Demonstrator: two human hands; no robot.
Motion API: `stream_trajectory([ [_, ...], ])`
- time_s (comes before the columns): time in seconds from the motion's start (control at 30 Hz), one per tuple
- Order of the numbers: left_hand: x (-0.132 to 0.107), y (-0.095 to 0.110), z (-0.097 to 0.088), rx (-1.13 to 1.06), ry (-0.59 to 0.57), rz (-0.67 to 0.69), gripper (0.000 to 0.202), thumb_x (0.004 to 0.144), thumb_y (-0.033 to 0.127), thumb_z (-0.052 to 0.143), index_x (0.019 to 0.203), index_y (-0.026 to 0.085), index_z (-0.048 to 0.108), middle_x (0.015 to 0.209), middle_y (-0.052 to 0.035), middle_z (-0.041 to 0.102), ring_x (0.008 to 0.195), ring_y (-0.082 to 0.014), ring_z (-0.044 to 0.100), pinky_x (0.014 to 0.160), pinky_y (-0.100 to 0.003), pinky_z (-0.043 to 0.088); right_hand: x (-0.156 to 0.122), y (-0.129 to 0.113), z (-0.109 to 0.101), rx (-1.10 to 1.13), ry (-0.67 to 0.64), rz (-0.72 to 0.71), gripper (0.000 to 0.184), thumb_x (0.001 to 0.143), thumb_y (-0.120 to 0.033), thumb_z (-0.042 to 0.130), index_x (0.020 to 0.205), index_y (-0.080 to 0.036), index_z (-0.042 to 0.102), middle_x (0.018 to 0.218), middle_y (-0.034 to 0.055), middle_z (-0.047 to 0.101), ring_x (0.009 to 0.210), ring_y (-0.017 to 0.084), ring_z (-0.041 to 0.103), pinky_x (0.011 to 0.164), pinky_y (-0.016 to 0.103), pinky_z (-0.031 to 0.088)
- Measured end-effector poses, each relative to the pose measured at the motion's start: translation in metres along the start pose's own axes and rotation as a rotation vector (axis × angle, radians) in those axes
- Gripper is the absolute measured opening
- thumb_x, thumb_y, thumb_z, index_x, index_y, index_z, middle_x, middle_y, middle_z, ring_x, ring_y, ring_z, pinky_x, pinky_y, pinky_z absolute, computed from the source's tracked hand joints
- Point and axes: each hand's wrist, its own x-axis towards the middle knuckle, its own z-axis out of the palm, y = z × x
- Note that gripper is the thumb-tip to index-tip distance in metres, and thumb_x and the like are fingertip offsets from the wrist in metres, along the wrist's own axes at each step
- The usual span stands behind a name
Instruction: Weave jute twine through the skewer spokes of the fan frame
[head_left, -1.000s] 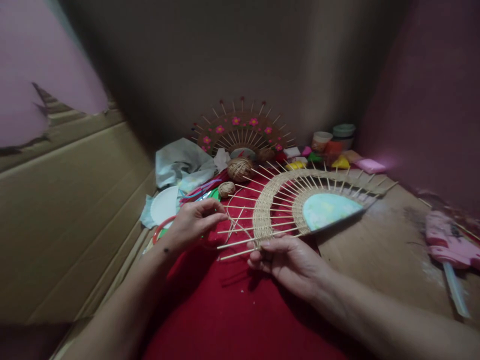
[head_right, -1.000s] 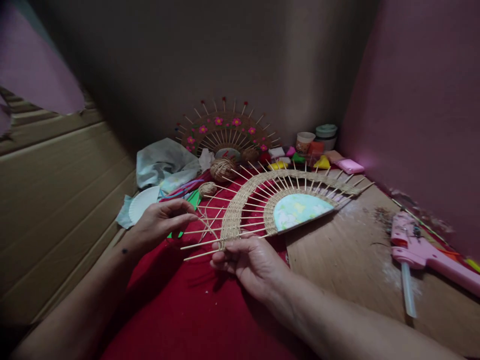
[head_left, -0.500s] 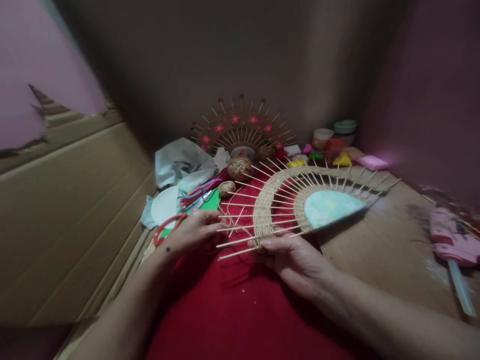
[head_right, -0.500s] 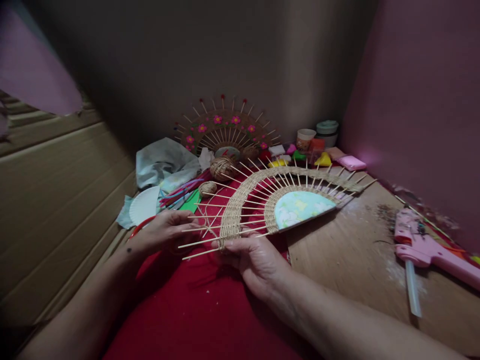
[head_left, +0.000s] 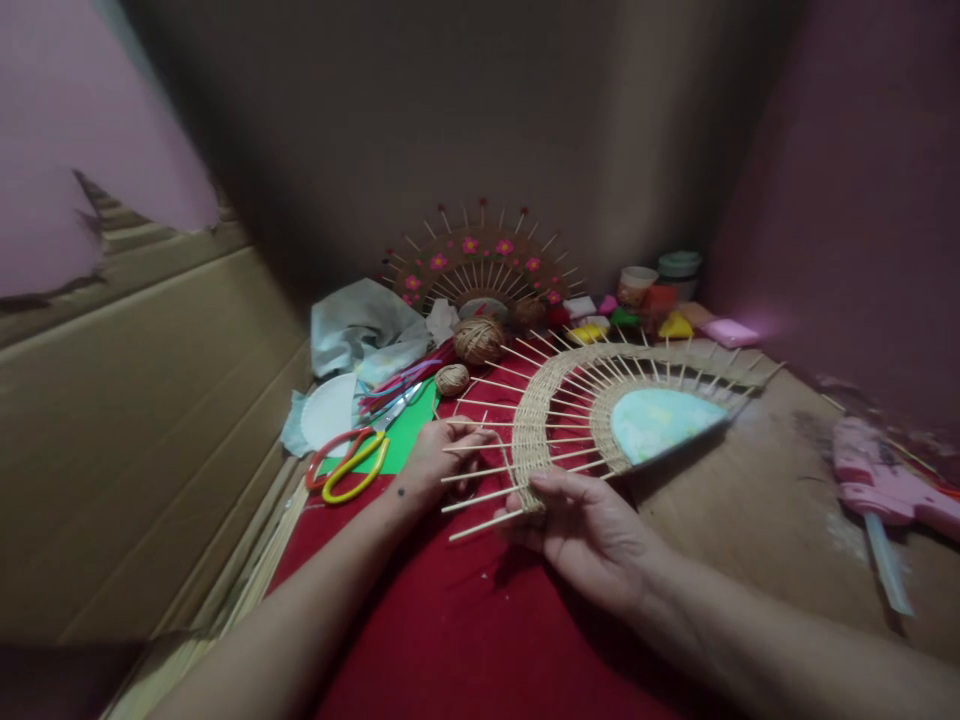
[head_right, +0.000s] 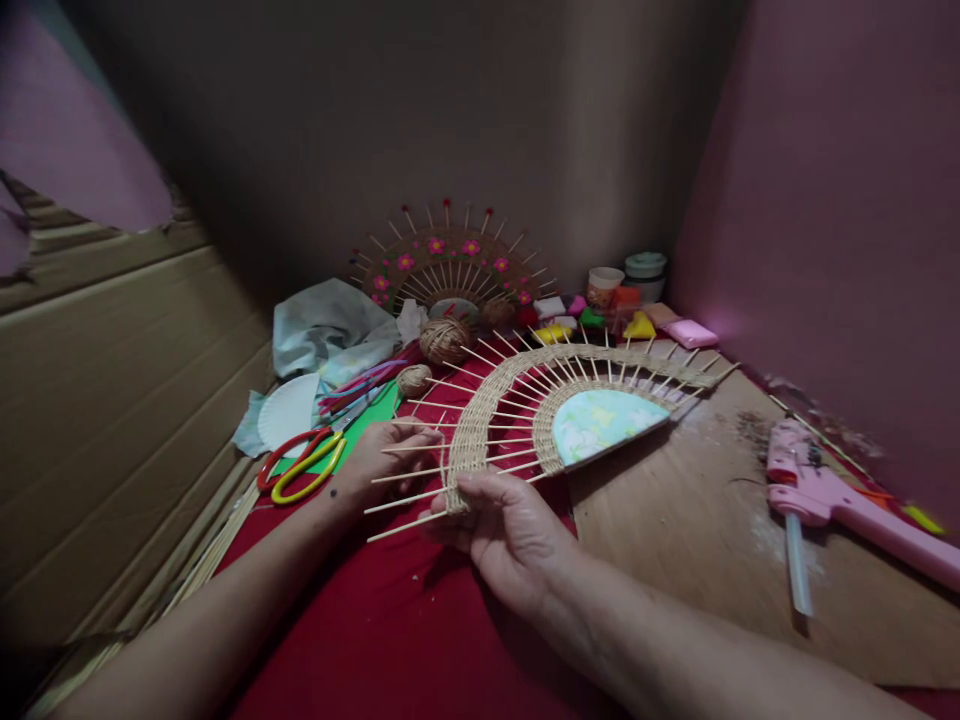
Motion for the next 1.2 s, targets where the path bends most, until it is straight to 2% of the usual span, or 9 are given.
stream_trajectory([
  [0.1,-0.003,-0.002,-0.002,-0.035,-0.034,0.024,0.022,0.07,0.036,0.064,0.071,0.016,0.054,0.04,0.0059,0.049,0.028,-0.0083,0.041,0.028,-0.018,0.03,0.0,0.001,0.002,0.004,0.03,-0.021,0.008,0.068,-0.014,0.062,0.06,-0.013,0.062,0.055,0.0042,0.062,0.053,0.013,0.055,0.066,0.033,0.046],
  [0.27,-0.007,-0.003,-0.015,-0.076,-0.117,0.058,0.021,0.074,0.034,0.062,0.071,0.016,0.053,0.046,0.004,0.052,0.032,-0.0076,0.044,0.032,-0.019,0.034,0.0,0.002,0.002,-0.052,0.033,-0.017,0.003,0.067,-0.012,0.062,0.068,-0.012,0.064,0.056,0.0038,0.062,0.053,0.014,0.056,0.06,0.031,0.045],
  [0.47,-0.012,0.002,-0.032,-0.021,-0.189,0.042,0.021,0.077,0.032,0.061,0.07,0.014,0.053,0.048,0.0025,0.052,0.035,-0.0059,0.044,0.036,-0.018,0.035,0.001,0.003,-0.003,-0.067,0.036,-0.005,0.004,0.062,-0.014,0.066,0.065,-0.013,0.065,0.056,0.0037,0.062,0.052,0.015,0.056,0.056,0.03,0.044],
  [0.57,-0.013,0.005,-0.043,-0.014,-0.264,0.028,0.015,0.076,0.027,0.062,0.076,0.014,0.054,0.053,0.001,0.056,0.041,-0.0073,0.05,0.042,-0.019,0.04,0.002,0.004,-0.003,-0.067,0.045,0.0,0.004,0.06,-0.014,0.066,0.065,-0.014,0.065,0.055,0.0036,0.061,0.052,0.015,0.056,0.056,0.03,0.043],
  [0.67,-0.015,0.011,-0.053,0.04,-0.277,0.058,0.018,0.074,0.024,0.064,0.086,0.015,0.054,0.063,-0.0012,0.061,0.049,-0.0108,0.057,0.048,-0.023,0.045,0.002,0.003,-0.002,-0.071,0.043,0.006,0.004,0.059,-0.014,0.067,0.063,-0.014,0.064,0.054,0.0033,0.061,0.051,0.015,0.055,0.056,0.03,0.043],
  [0.8,-0.017,0.018,-0.059,0.068,-0.197,0.213,0.021,0.077,0.026,0.061,0.095,0.019,0.052,0.064,0.0013,0.06,0.055,-0.0128,0.059,0.052,-0.024,0.048,0.001,0.002,-0.001,-0.072,0.061,0.003,0.004,0.058,-0.014,0.066,0.061,-0.014,0.064,0.054,0.0032,0.061,0.051,0.014,0.055,0.056,0.03,0.043],
  [0.93,-0.015,0.019,-0.056,0.204,0.021,0.297,0.017,0.075,0.028,0.063,0.087,0.016,0.06,0.065,0.0002,0.06,0.054,-0.0095,0.056,0.053,-0.02,0.047,0.002,0.001,-0.001,-0.079,0.073,0.01,0.003,0.058,-0.014,0.065,0.06,-0.015,0.063,0.053,0.0034,0.061,0.05,0.016,0.055,0.056,0.032,0.044],
  [1.03,-0.011,0.014,-0.05,0.197,0.126,0.264,0.016,0.073,0.029,0.065,0.08,0.015,0.063,0.058,0.0016,0.057,0.047,-0.0075,0.052,0.046,-0.018,0.044,0.001,0.002,-0.001,-0.093,0.059,-0.005,0.003,0.059,-0.014,0.065,0.062,-0.015,0.063,0.053,0.003,0.06,0.051,0.016,0.055,0.057,0.033,0.045],
  [1.2,-0.005,0.009,-0.033,-0.133,0.093,0.125,0.018,0.074,0.032,0.064,0.078,0.016,0.057,0.054,0.0012,0.056,0.041,-0.0079,0.049,0.038,-0.018,0.039,-0.001,0.004,0.0,-0.107,-0.017,-0.027,0.001,0.063,-0.013,0.063,0.062,-0.013,0.062,0.056,0.0026,0.06,0.054,0.015,0.056,0.06,0.032,0.045],
])
